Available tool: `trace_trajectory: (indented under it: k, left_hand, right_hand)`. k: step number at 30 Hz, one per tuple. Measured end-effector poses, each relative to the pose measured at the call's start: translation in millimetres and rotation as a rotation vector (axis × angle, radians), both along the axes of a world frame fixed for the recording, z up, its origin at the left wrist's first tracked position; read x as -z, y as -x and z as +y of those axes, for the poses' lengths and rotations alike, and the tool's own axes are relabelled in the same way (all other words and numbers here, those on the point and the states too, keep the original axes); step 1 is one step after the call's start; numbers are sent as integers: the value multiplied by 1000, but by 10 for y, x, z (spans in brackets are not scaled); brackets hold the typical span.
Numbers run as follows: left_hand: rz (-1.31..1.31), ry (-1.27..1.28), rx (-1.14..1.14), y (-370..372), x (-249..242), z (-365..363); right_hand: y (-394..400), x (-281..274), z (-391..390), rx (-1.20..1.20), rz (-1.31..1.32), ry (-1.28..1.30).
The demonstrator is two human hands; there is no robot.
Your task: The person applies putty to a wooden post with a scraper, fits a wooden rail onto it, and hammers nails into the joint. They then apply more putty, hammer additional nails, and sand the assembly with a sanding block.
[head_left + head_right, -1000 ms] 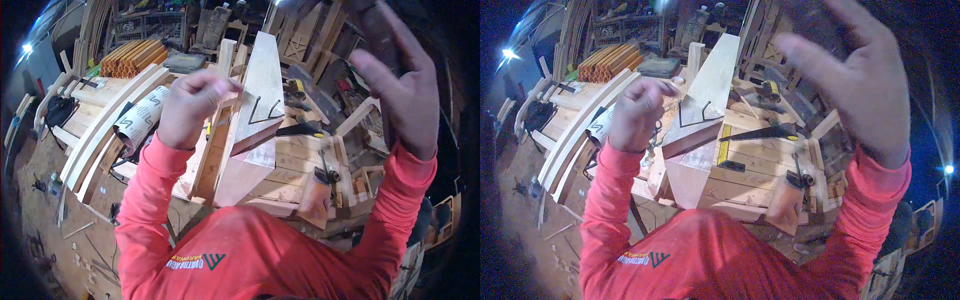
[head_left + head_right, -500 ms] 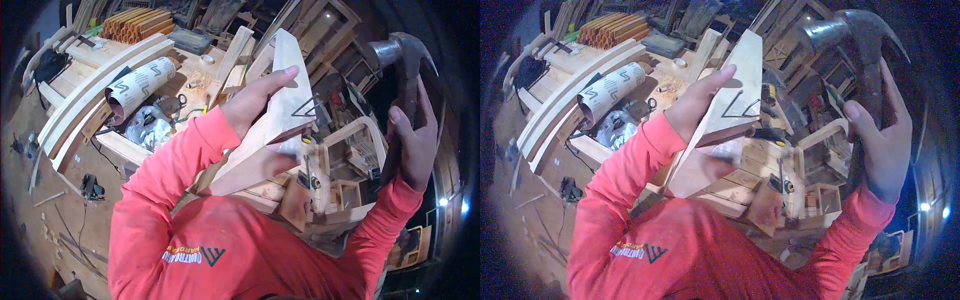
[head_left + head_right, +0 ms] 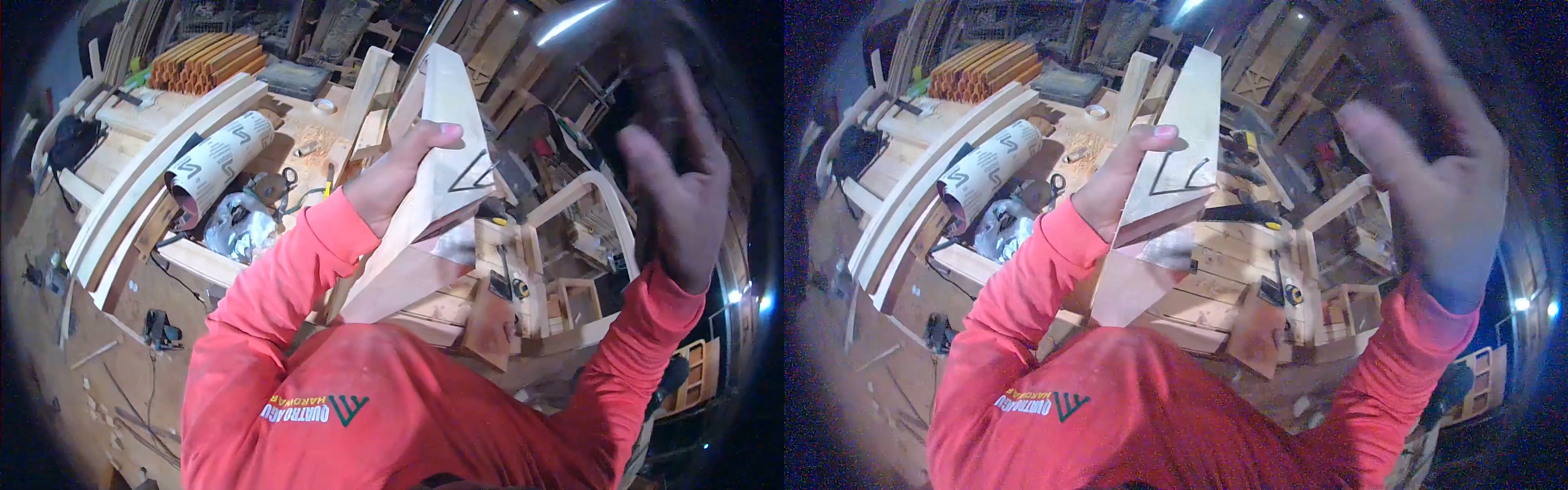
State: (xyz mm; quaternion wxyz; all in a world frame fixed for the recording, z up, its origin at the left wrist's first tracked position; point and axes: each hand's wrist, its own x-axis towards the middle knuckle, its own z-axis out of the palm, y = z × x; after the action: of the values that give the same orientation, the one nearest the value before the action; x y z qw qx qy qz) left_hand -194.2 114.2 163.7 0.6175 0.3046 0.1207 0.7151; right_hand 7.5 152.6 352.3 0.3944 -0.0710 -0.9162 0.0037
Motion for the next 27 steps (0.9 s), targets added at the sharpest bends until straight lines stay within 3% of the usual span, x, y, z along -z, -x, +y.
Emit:
trace_trajectory:
  k: [1,4,5,9,10,13,15,17,19,24,27]
  left_hand:
    - [83,-10,-21,19,-13,-40]
    - [107,-88,24,43,18,-32]
    - [133,-86,-3,37,5,-39]
    - [133,-55,-25,35,-8,-31]
    - [128,-48,-23,33,-1,-29]
    - [111,-59,-27,43,4,-15]
    - [99,-85,-4,40,44,16]
    - [95,-53,-12,38,4,0]
    - [61,-4,-23,14,-9,-46]
    - [86,-55,-55,1,37,-34]
    - [77,-22,-59,-14,-4,-40]
  right_hand:
    - [22,2,117,-83,-152,-165]
    - [13,7,121,-35,-96,-148]
    - [41,-39,3,46,43,-17]
    - [-111,-404,136,86,249,79]
    - [-111,-376,116,101,191,46]
    - [-46,-225,63,134,-48,-392]
    - [-123,-146,13,151,-68,-130]
    - [-95,-192,-17,103,152,101]
    - [-58,-213,-12,9,264,174]
    - [-83,30,135,-155,-250,-131]
    - [-123,-98,48,107,9,-170]
